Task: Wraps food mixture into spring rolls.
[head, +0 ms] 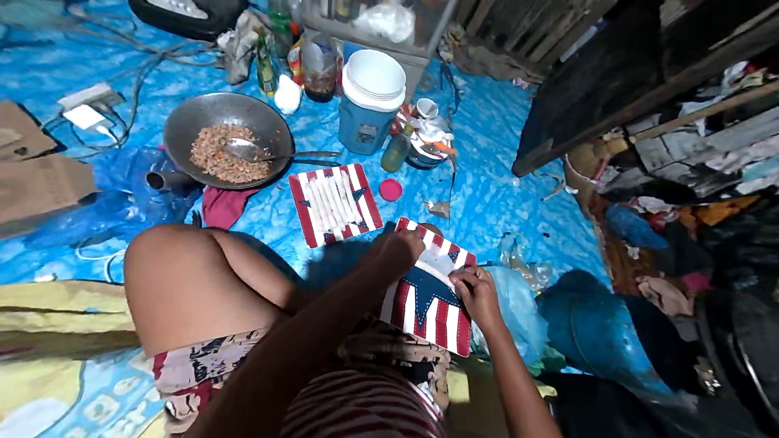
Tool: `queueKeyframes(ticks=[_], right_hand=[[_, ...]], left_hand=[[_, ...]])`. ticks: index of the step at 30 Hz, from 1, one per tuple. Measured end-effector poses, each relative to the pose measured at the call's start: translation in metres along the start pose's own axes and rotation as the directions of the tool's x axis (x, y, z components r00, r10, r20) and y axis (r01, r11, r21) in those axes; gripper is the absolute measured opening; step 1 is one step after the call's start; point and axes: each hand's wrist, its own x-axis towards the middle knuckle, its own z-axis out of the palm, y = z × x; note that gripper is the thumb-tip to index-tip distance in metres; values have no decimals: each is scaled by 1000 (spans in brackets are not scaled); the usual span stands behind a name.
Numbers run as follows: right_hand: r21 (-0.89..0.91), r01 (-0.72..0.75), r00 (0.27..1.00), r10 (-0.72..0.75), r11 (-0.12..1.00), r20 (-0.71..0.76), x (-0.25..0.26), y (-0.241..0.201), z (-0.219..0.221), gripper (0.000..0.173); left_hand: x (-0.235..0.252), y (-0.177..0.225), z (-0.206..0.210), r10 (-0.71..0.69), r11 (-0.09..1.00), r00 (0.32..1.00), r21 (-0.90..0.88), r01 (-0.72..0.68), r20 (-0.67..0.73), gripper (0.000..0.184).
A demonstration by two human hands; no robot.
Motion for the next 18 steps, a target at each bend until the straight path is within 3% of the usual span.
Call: queueKeyframes(ticks=[3, 6, 9, 18], right_hand=[[12, 99, 994, -99, 995, -56, -2, -10, 7, 21], [-37, 181, 977, -184, 983, -111, -9, -18, 17, 29], [-50, 165, 979, -169, 985, -110, -12, -15, 24, 25], [-34, 104, 992, -106, 994, -65, -20, -26, 23, 19]], left_hand=[[-8, 6, -1, 180, 983, 983, -25, -182, -45, 27], [-19, 21, -7, 211, 977, 977, 13, -212, 38, 28], [-23, 20, 0, 250, 965, 968, 85, -248, -7, 24], [-34, 31, -11, 124, 983, 979, 114, -143, 160, 26]])
